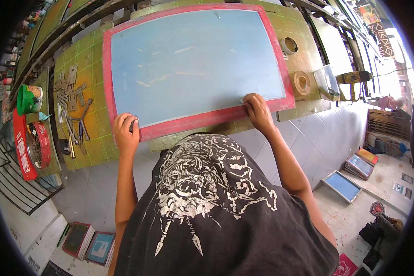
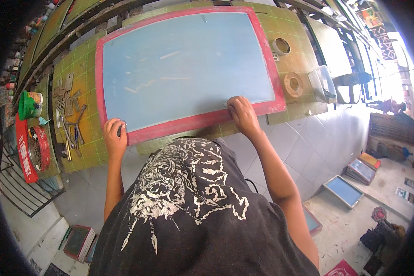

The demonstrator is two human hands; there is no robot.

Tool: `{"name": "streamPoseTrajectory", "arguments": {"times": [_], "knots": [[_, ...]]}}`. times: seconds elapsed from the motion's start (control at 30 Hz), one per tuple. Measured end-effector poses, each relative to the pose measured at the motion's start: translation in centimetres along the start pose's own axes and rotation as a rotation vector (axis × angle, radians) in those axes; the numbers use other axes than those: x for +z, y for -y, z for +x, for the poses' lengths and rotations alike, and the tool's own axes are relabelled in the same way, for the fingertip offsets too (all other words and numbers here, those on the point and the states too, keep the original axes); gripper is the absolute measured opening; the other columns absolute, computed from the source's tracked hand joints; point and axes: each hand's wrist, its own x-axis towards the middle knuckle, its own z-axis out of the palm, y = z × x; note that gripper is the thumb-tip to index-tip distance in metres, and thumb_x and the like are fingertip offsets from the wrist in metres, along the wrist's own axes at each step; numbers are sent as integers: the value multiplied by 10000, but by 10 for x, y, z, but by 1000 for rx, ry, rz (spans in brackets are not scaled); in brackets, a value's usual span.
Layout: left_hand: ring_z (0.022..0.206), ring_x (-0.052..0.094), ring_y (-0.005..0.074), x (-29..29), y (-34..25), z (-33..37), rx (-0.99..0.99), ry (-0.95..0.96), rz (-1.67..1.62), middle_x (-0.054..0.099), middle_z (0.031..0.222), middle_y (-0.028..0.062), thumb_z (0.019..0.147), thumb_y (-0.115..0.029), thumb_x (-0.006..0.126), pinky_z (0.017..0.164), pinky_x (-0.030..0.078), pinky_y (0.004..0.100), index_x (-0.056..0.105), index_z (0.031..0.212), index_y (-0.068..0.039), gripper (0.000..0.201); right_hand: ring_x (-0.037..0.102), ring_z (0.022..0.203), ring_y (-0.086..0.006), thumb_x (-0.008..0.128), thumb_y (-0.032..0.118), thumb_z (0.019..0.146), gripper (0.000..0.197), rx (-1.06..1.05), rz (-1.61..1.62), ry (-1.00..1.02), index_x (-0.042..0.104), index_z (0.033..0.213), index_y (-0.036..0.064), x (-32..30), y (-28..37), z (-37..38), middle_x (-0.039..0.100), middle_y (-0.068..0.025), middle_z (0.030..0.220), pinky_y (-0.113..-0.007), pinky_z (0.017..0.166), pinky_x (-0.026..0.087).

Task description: The person prepares a screen printing frame by first adjusting a bracket with a wrench, then removing the frame from a rack and applying tape to the edges of the mesh by hand.

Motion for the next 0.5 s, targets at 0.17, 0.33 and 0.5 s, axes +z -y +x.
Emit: {"name": "streamPoseTrajectory", "arguments": {"times": [0.17, 0.33, 0.5], "knots": [[1021, 566, 294, 0, 3, -1, 13, -6, 16, 614, 1009, 76, 803, -75, 656, 895, 425, 418, 636, 872, -57, 74, 593, 969, -316, 523, 58, 927, 61, 184, 124, -56, 556, 900, 14, 8, -12, -20, 594, -155, 896, -399, 966, 437], [1009, 567, 303, 2, -2, 0, -15, -34, 13, 616, 986, 83, 807, -99, 664, 885, 425, 417, 630, 862, -52, 79, 549, 898, -141, 481, 44, 971, 55, 320, 1048, -310, 516, 932, 25, -17, -21, -17, 545, -45, 888, -360, 1002, 425], [1012, 576, 315, -6, -4, -4, -57, -60, -49, 620, 1030, 108, 815, -103, 664, 906, 434, 415, 641, 912, -37, 120, 527, 865, -118, 495, 54, 960, 49, 339, 1297, -194, 526, 926, 38, -46, 14, -1, 544, -34, 901, -320, 921, 444]]}}
